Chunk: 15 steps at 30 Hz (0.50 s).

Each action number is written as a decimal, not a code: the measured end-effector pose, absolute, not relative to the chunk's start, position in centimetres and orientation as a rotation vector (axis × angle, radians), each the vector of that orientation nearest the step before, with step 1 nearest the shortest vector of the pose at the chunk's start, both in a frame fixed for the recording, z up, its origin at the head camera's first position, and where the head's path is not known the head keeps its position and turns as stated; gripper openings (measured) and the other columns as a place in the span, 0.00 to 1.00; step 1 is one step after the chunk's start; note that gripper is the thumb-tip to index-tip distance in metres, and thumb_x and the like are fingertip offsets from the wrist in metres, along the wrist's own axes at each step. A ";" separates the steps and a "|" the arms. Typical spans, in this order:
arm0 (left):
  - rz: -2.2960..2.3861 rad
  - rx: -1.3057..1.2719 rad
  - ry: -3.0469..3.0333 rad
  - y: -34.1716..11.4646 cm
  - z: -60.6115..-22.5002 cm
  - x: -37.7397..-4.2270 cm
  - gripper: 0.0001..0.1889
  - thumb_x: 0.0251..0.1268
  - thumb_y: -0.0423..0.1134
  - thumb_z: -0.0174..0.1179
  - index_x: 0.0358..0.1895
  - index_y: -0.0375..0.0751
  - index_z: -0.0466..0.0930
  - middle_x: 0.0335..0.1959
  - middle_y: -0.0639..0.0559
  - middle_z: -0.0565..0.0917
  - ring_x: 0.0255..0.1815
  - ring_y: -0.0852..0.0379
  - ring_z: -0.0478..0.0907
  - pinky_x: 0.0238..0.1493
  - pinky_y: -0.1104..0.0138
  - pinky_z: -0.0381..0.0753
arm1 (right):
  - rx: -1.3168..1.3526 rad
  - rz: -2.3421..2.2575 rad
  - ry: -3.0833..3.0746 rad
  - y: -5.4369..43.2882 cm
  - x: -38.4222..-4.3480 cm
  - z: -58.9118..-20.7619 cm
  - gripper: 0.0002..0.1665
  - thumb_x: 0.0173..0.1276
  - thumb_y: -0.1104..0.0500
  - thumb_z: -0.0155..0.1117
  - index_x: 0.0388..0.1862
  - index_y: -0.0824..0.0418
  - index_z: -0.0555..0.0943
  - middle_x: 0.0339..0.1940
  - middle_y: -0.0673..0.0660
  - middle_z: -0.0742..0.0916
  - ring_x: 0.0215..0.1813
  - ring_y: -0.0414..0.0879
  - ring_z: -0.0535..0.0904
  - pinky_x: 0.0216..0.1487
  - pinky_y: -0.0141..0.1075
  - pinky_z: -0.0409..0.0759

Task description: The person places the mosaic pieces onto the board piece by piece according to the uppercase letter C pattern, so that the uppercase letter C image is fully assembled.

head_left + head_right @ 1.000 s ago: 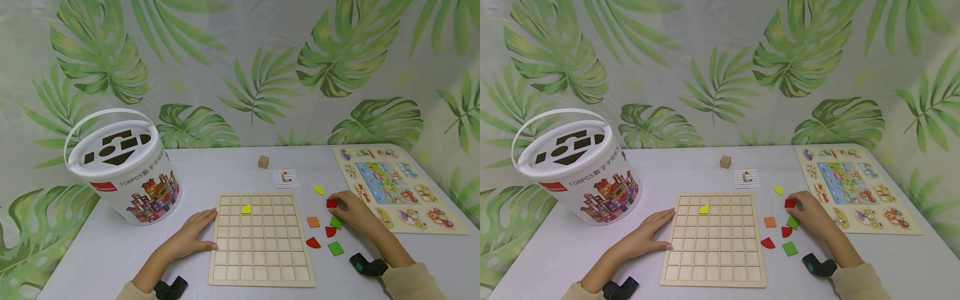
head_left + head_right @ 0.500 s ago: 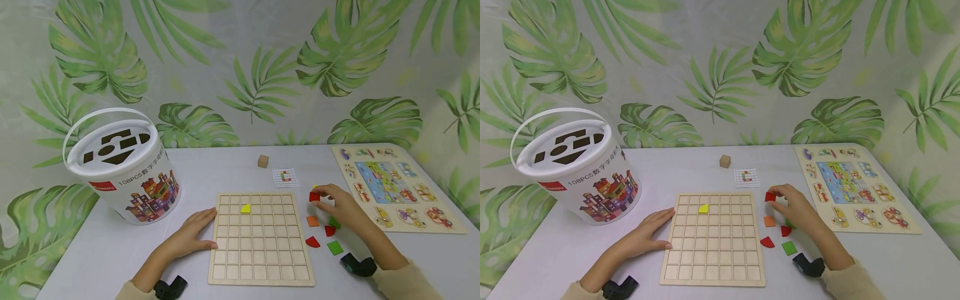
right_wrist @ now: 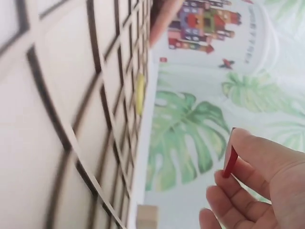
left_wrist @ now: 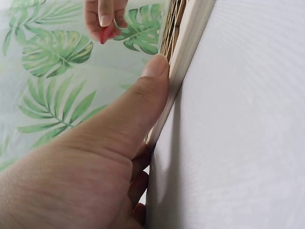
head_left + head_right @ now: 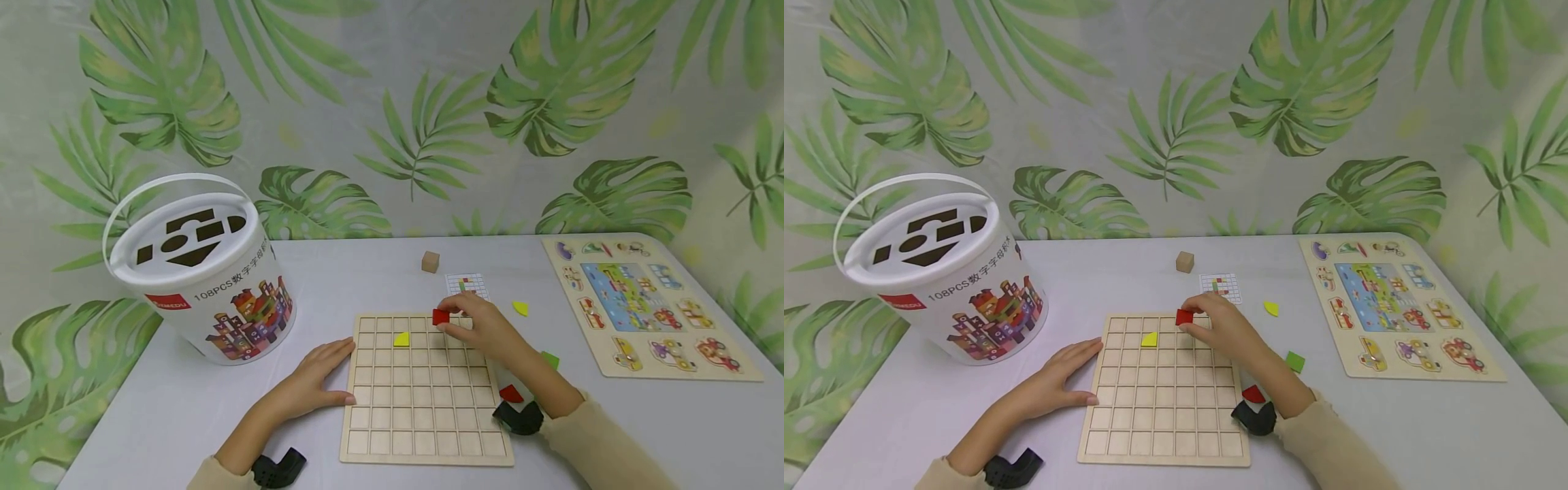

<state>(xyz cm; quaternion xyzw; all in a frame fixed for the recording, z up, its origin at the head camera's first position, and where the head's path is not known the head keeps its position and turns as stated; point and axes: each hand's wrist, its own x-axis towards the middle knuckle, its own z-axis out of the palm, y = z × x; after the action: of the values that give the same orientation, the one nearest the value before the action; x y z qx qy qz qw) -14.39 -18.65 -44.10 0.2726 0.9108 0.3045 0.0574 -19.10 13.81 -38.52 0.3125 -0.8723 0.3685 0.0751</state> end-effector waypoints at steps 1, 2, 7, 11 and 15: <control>0.923 0.827 2.762 -18.6 -44.1 -14.4 0.49 0.44 0.61 0.62 0.69 0.40 0.54 0.68 0.46 0.56 0.67 0.44 0.49 0.64 0.49 0.46 | 0.958 1.121 -2.622 13.4 -19.3 -38.8 0.17 0.56 0.59 0.67 0.45 0.60 0.77 0.41 0.50 0.80 0.44 0.48 0.75 0.44 0.43 0.76; 0.925 0.828 2.761 -18.6 -44.1 -14.4 0.49 0.44 0.61 0.62 0.68 0.40 0.54 0.68 0.46 0.56 0.67 0.44 0.49 0.64 0.49 0.46 | 0.979 1.140 -2.629 13.0 -19.4 -39.2 0.16 0.56 0.60 0.66 0.44 0.60 0.77 0.41 0.50 0.80 0.44 0.48 0.75 0.43 0.42 0.76; 0.934 0.829 2.754 -18.5 -44.0 -14.4 0.49 0.44 0.61 0.63 0.68 0.40 0.55 0.68 0.46 0.56 0.67 0.44 0.49 0.64 0.49 0.46 | 0.987 1.174 -2.740 11.8 -20.0 -40.8 0.15 0.57 0.59 0.66 0.43 0.60 0.77 0.40 0.50 0.79 0.43 0.48 0.74 0.44 0.40 0.76; 0.934 0.824 2.754 -18.5 -44.1 -14.4 0.49 0.44 0.61 0.62 0.68 0.40 0.55 0.69 0.46 0.56 0.67 0.44 0.49 0.64 0.49 0.46 | 0.978 1.147 -2.814 11.6 -20.4 -41.9 0.14 0.57 0.57 0.67 0.41 0.59 0.78 0.39 0.48 0.79 0.43 0.43 0.74 0.46 0.37 0.75; 0.930 0.822 2.764 -18.6 -44.0 -14.3 0.49 0.43 0.61 0.62 0.68 0.40 0.55 0.68 0.46 0.56 0.67 0.44 0.49 0.64 0.49 0.46 | 1.018 1.088 -2.830 11.5 -20.8 -42.4 0.14 0.57 0.55 0.66 0.41 0.58 0.78 0.38 0.47 0.79 0.43 0.41 0.72 0.48 0.37 0.73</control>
<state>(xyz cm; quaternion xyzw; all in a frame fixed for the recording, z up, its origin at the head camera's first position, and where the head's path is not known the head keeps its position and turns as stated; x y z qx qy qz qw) -14.34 -18.58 -44.03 0.2709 0.9108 0.3064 0.0558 -20.79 11.48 -42.42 0.3182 -0.8845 0.3400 -0.0281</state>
